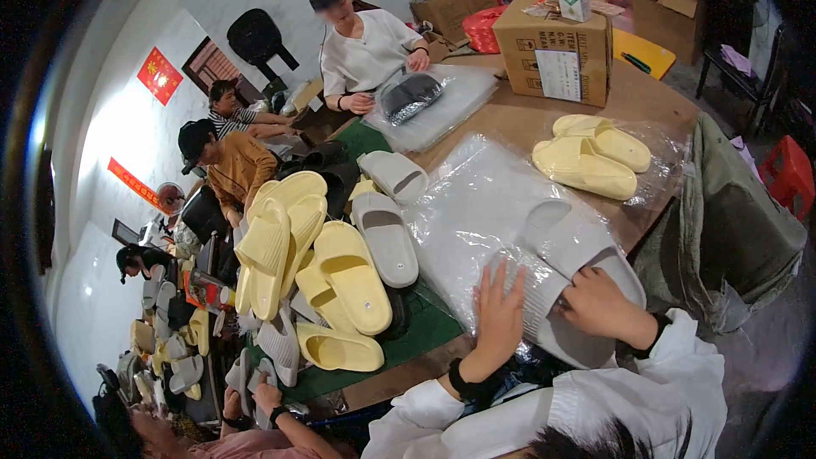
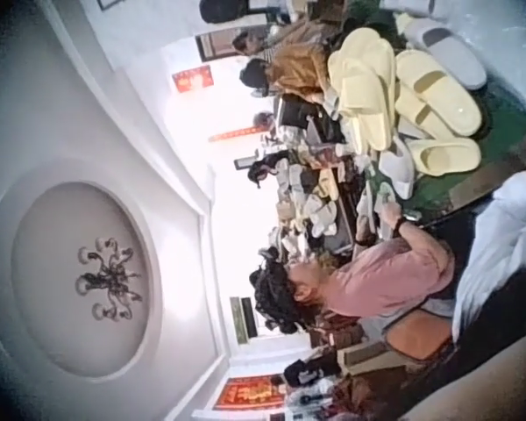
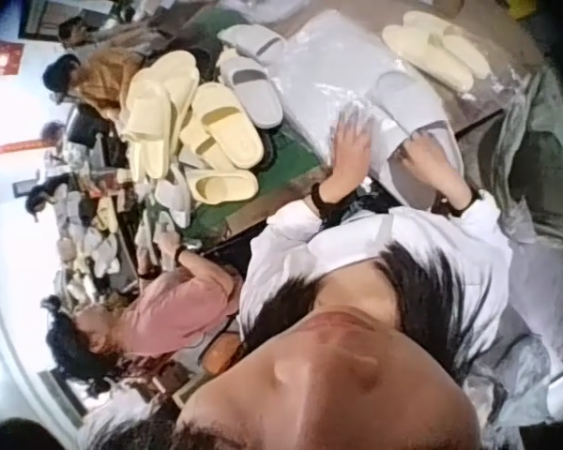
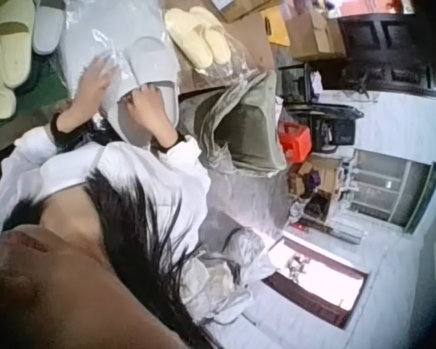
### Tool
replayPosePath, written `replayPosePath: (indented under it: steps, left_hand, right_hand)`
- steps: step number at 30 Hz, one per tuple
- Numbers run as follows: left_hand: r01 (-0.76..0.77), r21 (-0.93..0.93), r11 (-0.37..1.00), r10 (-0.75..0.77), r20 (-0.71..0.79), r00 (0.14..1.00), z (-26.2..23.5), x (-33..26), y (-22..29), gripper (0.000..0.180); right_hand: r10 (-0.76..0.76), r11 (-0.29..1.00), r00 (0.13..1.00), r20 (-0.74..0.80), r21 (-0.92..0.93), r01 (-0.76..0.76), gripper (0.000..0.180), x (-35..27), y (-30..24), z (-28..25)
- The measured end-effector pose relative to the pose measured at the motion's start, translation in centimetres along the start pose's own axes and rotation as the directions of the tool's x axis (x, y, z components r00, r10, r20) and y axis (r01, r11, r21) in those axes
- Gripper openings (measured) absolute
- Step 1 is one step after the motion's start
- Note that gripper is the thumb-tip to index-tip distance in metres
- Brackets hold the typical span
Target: The recorder is packing finished footwear into plastic bags and then into a larger transport sack.
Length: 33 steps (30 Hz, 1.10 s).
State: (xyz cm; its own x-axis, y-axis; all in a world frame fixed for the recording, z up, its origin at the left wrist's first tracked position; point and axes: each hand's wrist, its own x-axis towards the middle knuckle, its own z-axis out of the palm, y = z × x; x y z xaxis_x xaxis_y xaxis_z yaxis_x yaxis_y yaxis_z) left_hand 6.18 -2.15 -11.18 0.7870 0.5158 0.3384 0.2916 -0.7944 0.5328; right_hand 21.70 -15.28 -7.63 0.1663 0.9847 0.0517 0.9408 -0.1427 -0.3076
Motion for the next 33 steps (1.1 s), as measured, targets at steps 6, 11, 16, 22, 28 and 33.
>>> replayPosePath:
  steps: [6, 11, 16, 22, 28, 33]
  left_hand:
    - [-0.131, -0.025, 0.991, 0.131, 0.014, 0.991, 0.0, -0.5, 1.2, 0.052]
    - [-0.013, -0.219, 0.976, -0.026, -0.171, 0.985, -0.2, -0.9, 0.6, 0.060]
    - [0.215, -0.397, 0.892, -0.310, -0.191, 0.931, 0.0, -1.9, -1.7, 0.079]
    - [0.157, -0.486, 0.859, -0.260, -0.152, 0.954, -0.9, -2.3, -1.9, 0.080]
    - [-0.014, -0.858, 0.513, -0.262, -0.173, 0.949, -1.2, -1.3, -1.2, 0.100]
    - [0.266, -0.964, 0.018, -0.371, 0.241, 0.897, 0.3, -1.4, -2.5, 0.103]
  right_hand:
    - [0.036, 0.998, 0.991, -0.126, -0.048, -0.042, 0.027, 2.9, 0.5, 2.6]
    - [0.048, 0.998, 0.960, -0.277, 0.041, -0.038, 0.026, 7.1, 0.4, 4.8]
    - [0.056, 0.998, 0.952, -0.300, 0.005, -0.057, 0.026, 8.2, -0.8, 5.0]
    - [0.058, 0.990, 0.919, -0.389, 0.138, -0.004, 0.023, 7.6, -2.7, 3.7]
    - [0.051, 0.998, 0.816, -0.575, -0.004, -0.066, 0.026, 6.1, -3.4, 2.0]
    - [0.157, 0.987, 0.955, -0.252, 0.056, -0.148, 0.032, 7.6, -1.5, 3.3]
